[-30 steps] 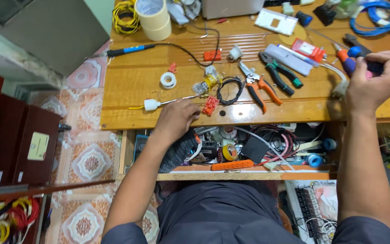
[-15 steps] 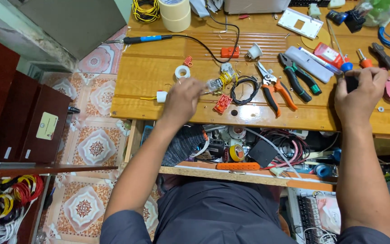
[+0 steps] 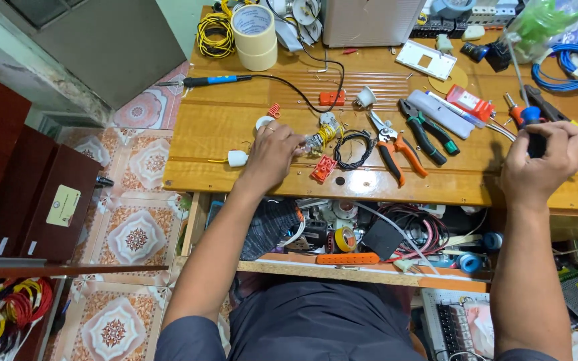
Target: Assembling an electronic circuit by connecting wires to a PCB and components using a screwdriver
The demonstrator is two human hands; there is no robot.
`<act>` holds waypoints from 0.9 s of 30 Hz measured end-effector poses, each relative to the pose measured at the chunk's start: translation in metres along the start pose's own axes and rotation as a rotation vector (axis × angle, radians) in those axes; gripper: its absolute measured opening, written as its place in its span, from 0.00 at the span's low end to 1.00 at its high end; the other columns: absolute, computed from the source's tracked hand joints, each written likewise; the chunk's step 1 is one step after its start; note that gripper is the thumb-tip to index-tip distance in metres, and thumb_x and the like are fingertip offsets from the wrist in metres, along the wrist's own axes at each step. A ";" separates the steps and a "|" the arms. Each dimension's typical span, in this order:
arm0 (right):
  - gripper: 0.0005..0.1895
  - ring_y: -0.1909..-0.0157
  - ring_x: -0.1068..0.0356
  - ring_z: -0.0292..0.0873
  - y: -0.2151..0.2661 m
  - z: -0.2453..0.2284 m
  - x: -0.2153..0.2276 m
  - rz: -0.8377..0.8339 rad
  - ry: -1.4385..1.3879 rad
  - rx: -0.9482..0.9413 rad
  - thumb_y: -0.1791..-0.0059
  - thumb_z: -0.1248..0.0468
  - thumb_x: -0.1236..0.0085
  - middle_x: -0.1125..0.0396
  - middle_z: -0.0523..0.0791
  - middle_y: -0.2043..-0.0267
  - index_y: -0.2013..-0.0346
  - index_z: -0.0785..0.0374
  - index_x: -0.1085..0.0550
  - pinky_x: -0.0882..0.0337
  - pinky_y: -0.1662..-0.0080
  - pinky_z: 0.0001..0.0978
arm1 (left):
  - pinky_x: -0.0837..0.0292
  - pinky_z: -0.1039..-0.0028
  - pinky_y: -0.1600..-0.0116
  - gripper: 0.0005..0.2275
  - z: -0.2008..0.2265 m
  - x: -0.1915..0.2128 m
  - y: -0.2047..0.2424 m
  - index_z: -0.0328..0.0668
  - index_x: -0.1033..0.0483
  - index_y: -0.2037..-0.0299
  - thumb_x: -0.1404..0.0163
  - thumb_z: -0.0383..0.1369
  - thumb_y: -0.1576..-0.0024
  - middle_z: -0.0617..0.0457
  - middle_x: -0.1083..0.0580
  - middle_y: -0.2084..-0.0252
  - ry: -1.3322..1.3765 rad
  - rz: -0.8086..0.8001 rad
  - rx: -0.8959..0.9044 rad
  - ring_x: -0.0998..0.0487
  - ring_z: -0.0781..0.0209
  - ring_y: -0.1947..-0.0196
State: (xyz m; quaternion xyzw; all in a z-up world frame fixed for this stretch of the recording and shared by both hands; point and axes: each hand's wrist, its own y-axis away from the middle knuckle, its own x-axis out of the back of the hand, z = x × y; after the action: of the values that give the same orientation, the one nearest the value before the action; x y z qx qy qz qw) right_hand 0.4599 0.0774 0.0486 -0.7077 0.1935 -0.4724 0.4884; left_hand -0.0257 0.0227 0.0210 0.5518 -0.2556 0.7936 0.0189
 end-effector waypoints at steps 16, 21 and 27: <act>0.06 0.37 0.37 0.63 -0.040 -0.083 0.028 0.035 -0.500 -0.176 0.32 0.84 0.46 0.41 0.64 0.42 0.49 0.82 0.34 0.35 0.34 0.55 | 0.28 0.78 0.55 0.05 0.005 0.046 -0.018 0.44 0.25 0.55 0.49 0.28 0.39 0.56 0.23 0.57 0.828 0.209 0.331 0.24 0.68 0.60; 0.10 0.43 0.35 0.58 -0.053 -0.146 0.033 0.006 -0.732 -0.225 0.38 0.82 0.40 0.38 0.61 0.45 0.52 0.75 0.34 0.27 0.40 0.48 | 0.27 0.82 0.54 0.08 0.005 0.049 -0.021 0.40 0.24 0.51 0.49 0.32 0.37 0.57 0.24 0.59 1.026 0.305 0.353 0.25 0.71 0.61; 0.07 0.46 0.30 0.55 -0.040 -0.175 0.023 -0.111 -0.858 -0.233 0.45 0.79 0.40 0.36 0.57 0.51 0.59 0.72 0.31 0.27 0.36 0.47 | 0.25 0.80 0.56 0.10 0.011 0.057 -0.016 0.35 0.22 0.53 0.46 0.34 0.38 0.55 0.22 0.62 0.982 0.517 0.387 0.23 0.70 0.63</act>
State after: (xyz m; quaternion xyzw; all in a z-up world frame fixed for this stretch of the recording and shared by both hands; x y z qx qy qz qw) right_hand 0.3133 -0.0110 0.1081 -0.8993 -0.0129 -0.1363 0.4153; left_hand -0.0336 0.0174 0.0804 0.0325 -0.1936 0.9674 -0.1600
